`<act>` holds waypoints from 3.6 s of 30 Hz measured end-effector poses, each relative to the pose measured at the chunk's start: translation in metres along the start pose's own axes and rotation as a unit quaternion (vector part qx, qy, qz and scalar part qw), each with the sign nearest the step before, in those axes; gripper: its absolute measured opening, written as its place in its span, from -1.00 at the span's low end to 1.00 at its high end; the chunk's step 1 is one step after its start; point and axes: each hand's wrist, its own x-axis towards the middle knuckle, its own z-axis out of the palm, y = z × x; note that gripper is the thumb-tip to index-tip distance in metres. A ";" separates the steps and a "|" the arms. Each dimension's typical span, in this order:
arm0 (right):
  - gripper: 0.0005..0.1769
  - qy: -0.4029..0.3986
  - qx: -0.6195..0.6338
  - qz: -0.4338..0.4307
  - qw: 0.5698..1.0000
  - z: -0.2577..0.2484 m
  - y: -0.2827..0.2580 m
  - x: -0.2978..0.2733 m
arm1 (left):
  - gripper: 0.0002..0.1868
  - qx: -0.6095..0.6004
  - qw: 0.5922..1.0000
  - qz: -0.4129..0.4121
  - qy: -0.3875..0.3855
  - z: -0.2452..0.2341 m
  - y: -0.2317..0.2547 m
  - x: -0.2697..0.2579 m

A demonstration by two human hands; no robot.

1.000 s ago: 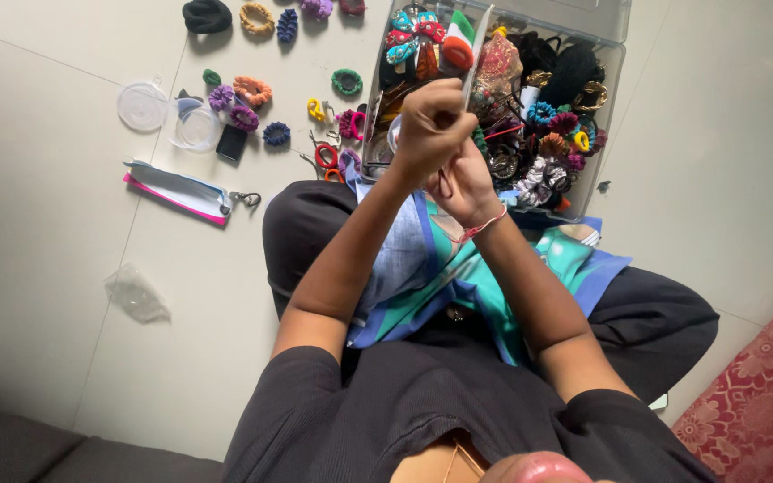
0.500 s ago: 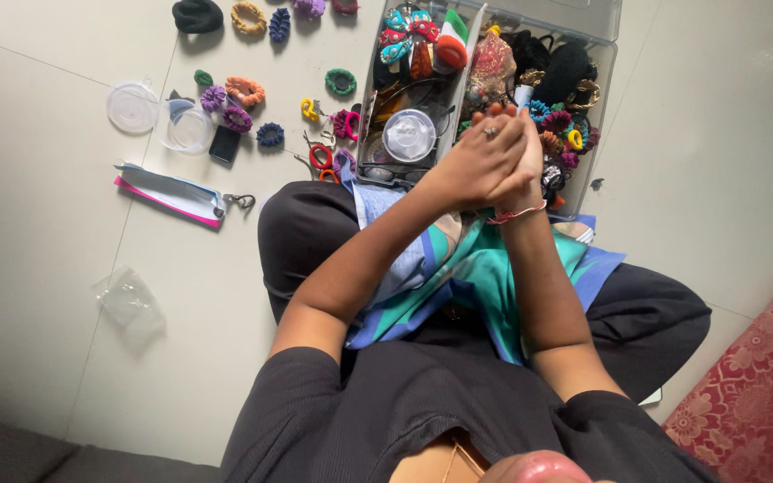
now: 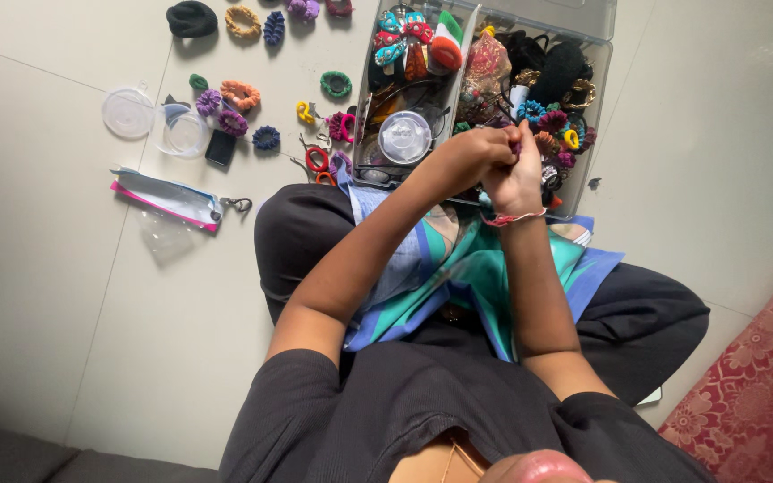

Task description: The person organizes hair accessories on the floor by hand, sorting scrunchies and headbands into different sections of a plastic storage box.

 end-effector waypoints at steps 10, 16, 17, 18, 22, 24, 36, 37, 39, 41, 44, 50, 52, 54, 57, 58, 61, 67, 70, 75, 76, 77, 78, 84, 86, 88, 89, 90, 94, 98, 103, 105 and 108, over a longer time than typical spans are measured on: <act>-0.73 -0.049 -0.298 -0.184 0.935 0.078 0.033 -0.035 | -0.92 0.062 0.969 -0.053 0.231 -0.032 0.023 0.012; -0.81 -0.046 -0.354 -0.176 0.917 0.045 -0.022 0.046 | -0.79 -0.065 0.935 -0.175 0.301 -0.035 0.001 0.012; -0.82 -0.018 -0.415 -0.206 0.886 0.048 -0.031 0.070 | -0.75 -0.025 0.940 -0.176 0.291 -0.035 -0.006 0.010; -0.83 0.010 -0.473 -0.235 0.849 0.052 -0.037 0.096 | -0.71 0.016 0.943 -0.177 0.282 -0.036 -0.013 0.007; -0.79 0.081 -0.683 -0.323 0.650 0.063 -0.039 0.178 | -0.69 0.109 0.957 -0.192 0.188 -0.020 -0.036 -0.006; -0.81 0.081 -0.747 -0.364 0.550 0.066 -0.036 0.202 | -0.69 0.141 0.955 -0.216 0.149 -0.010 -0.048 -0.010; -0.95 0.101 -0.875 -0.411 0.236 0.063 0.002 0.199 | -0.56 0.136 0.939 -0.288 0.131 -0.007 -0.056 -0.010; -0.92 0.078 -0.881 -0.422 0.199 0.059 0.002 0.194 | -0.57 0.139 0.940 -0.283 0.132 -0.006 -0.056 -0.010; -0.83 0.054 -0.911 -0.384 0.138 0.059 0.002 0.192 | -0.60 0.142 0.940 -0.282 0.131 -0.006 -0.057 -0.009; -0.73 0.055 -0.954 -0.280 0.088 0.062 0.001 0.194 | -0.62 0.140 0.940 -0.284 0.130 -0.005 -0.057 -0.010; -0.69 -0.059 -0.950 -0.175 0.251 0.068 -0.022 0.195 | -0.63 0.134 0.941 -0.283 0.130 -0.006 -0.057 -0.010; -0.72 -0.036 -0.952 -0.218 0.210 0.067 -0.044 0.190 | -0.65 0.130 0.942 -0.285 0.124 -0.004 -0.058 -0.009; -0.73 -0.016 -0.933 -0.308 0.186 0.062 -0.036 0.192 | -0.65 0.130 0.943 -0.277 0.129 -0.004 -0.059 -0.010; -0.75 -0.013 -0.921 -0.357 0.155 0.055 -0.026 0.195 | -0.61 0.127 0.944 -0.271 0.142 -0.004 -0.060 -0.010; -0.85 -0.043 -0.924 -0.359 0.122 0.061 -0.023 0.194 | -0.62 0.130 0.940 -0.280 0.142 -0.006 -0.056 -0.012; -0.89 -0.051 -0.928 -0.348 0.124 0.068 -0.029 0.190 | -0.63 0.131 0.940 -0.284 0.138 -0.006 -0.056 -0.011; -0.76 0.016 -0.896 -0.358 0.263 0.095 -0.033 0.161 | -0.68 0.124 0.940 -0.295 0.122 -0.008 -0.059 -0.010; -0.77 -0.140 -0.768 -0.423 0.460 0.160 0.050 0.084 | -0.85 0.160 0.907 -0.314 0.229 -0.095 -0.077 -0.028; -0.81 -0.336 -0.760 -0.420 0.366 0.180 0.120 0.065 | -0.88 0.323 0.805 -0.464 0.181 -0.170 -0.061 -0.072; -0.66 -0.387 -0.868 -0.217 0.222 0.165 0.211 0.106 | -0.56 0.300 0.690 -0.650 0.107 -0.223 -0.033 -0.123; -0.57 -0.365 -0.898 -0.188 0.158 0.159 0.223 0.121 | -0.51 0.289 0.686 -0.659 0.105 -0.226 -0.033 -0.126; -0.33 -0.335 -0.929 -0.124 0.098 0.154 0.232 0.135 | -0.53 0.296 0.692 -0.650 0.104 -0.227 -0.035 -0.126; -0.08 -0.301 -0.951 -0.059 0.034 0.148 0.239 0.148 | -0.55 0.302 0.698 -0.641 0.103 -0.225 -0.039 -0.123; 0.11 -0.306 -0.945 -0.032 -0.109 0.073 0.272 0.158 | -0.52 0.257 0.701 -0.659 0.087 -0.232 -0.049 -0.125; -0.14 -0.337 -0.926 -0.068 -0.153 0.049 0.282 0.156 | -0.50 0.252 0.698 -0.665 0.083 -0.237 -0.046 -0.124; -0.37 -0.362 -0.911 -0.076 -0.179 0.039 0.289 0.150 | -0.49 0.248 0.702 -0.661 0.091 -0.239 -0.042 -0.122; -0.35 -0.365 -0.925 -0.073 -0.074 0.043 0.291 0.148 | -0.47 0.238 0.705 -0.663 0.087 -0.241 -0.039 -0.121; -0.33 -0.363 -0.929 -0.069 0.033 0.053 0.293 0.147 | -0.45 0.229 0.707 -0.663 0.085 -0.243 -0.037 -0.119; -0.52 -0.452 -0.842 -0.224 0.191 0.122 0.285 0.133 | -0.41 0.224 0.706 -0.665 0.097 -0.248 -0.027 -0.120; -0.58 -0.361 -0.911 -0.158 0.120 0.149 0.271 0.101 | -0.40 0.231 0.695 -0.673 0.107 -0.252 -0.025 -0.124; -0.62 -0.490 -0.842 0.223 0.046 0.068 0.287 0.120 | -0.39 0.225 0.708 -0.663 0.096 -0.247 -0.031 -0.118; -0.55 -0.514 -0.783 0.347 0.039 0.034 0.299 0.154 | -0.39 0.224 0.714 -0.657 0.096 -0.245 -0.032 -0.121; -0.60 -0.415 -0.760 0.472 0.167 0.015 0.313 0.185 | -0.39 0.209 0.714 -0.661 0.093 -0.246 -0.033 -0.126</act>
